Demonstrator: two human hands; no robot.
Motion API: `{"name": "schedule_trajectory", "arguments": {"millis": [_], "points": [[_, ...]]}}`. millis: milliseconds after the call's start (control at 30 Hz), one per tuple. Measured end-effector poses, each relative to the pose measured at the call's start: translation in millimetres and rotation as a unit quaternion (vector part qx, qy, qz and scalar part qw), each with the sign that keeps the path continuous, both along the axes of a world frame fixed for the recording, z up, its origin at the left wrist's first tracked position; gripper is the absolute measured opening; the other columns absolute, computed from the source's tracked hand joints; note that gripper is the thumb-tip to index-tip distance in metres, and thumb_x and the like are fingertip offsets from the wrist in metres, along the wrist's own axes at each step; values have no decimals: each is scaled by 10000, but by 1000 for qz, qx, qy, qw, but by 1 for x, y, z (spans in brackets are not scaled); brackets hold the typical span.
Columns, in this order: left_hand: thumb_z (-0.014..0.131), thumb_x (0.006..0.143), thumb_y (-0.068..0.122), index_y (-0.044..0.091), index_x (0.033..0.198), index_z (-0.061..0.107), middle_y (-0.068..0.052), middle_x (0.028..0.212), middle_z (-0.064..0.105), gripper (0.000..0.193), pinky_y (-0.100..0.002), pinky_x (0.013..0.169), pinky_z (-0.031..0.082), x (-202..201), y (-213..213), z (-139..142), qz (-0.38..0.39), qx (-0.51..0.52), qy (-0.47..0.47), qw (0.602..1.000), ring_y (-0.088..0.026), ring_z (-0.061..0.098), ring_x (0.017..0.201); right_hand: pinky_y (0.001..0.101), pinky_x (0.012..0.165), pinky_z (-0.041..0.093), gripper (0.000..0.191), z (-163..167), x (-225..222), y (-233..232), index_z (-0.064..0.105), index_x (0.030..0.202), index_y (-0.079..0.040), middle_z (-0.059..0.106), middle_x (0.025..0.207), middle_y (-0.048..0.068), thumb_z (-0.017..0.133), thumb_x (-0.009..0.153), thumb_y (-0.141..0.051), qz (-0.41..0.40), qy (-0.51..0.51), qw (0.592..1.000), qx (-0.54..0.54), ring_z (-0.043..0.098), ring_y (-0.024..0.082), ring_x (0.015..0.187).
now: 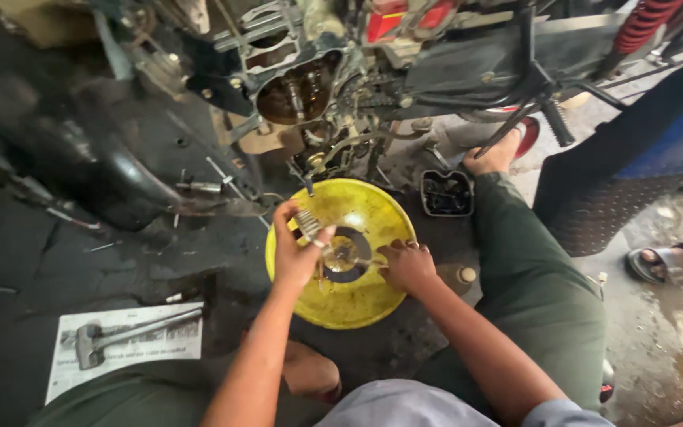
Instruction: The person sits on the floor of a motorcycle repair shop cleaning disassembled clutch components. They hold each metal part over a yellow basin, scrub it with a brush, and set cleaned pieces aside, then pour liquid from a plastic bottle over a part at the end.
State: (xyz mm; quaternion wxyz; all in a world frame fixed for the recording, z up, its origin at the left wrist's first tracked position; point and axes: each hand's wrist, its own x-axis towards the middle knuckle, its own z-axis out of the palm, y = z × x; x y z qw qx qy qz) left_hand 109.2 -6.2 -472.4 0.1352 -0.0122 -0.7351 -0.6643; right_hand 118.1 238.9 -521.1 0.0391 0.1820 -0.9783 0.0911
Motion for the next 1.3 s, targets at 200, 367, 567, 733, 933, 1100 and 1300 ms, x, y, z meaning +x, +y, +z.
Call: {"name": "schedule_trajectory", "arguments": {"millis": [200,367,567,733,933,1100,1300], "points": [[674,866,123,214,1444,476,-26,1333,546,618,-417,688,671,-1,-2,0,-91,277,-152,945,-207,650,1065,707,869,475,436,27,6,28,743,1178,-121,720,1172,157,745,823,-375,-11,-349,833,430,671,402,1069],[660,863,61,199,1455,522,-71,1261,592,623,-474,749,632,6,15,21,-76,267,-172,945,-264,640,1054,675,775,524,429,52,28,46,756,1179,-96,739,1152,151,803,810,-309,65,-379,784,487,699,411,1025],[559,856,1,243,1466,500,-87,1322,585,658,-613,703,586,3,20,18,-44,285,-257,922,-328,632,1092,529,808,588,466,103,9,88,769,1169,-129,770,1103,89,832,733,-278,74,-460,827,315,744,305,977],[638,910,135,185,1445,506,-168,1341,609,553,-612,935,553,-15,36,7,-114,144,33,982,-373,655,1129,358,943,542,773,217,3,164,549,1404,-100,668,1277,51,889,732,-275,240,-463,818,-245,648,234,1136],[655,899,303,292,1481,453,-155,1368,581,616,-691,909,520,-10,44,20,-90,194,41,976,-415,634,1138,317,1048,599,371,264,53,163,773,1159,-57,805,1168,44,939,863,-206,205,-190,908,-312,769,135,1087],[564,852,210,371,1548,428,-171,1396,573,727,-771,840,499,0,55,36,-151,456,-218,850,-465,599,1197,364,1017,571,618,243,66,91,638,1309,22,722,1212,87,917,776,-120,20,-22,744,-668,698,179,1131],[631,810,244,373,1563,359,-124,1498,472,810,-809,838,484,-2,49,6,-189,436,-244,845,-472,563,1227,449,1106,531,657,234,49,59,540,1373,68,684,1363,153,849,797,1,8,17,603,-798,663,283,1240]]}}
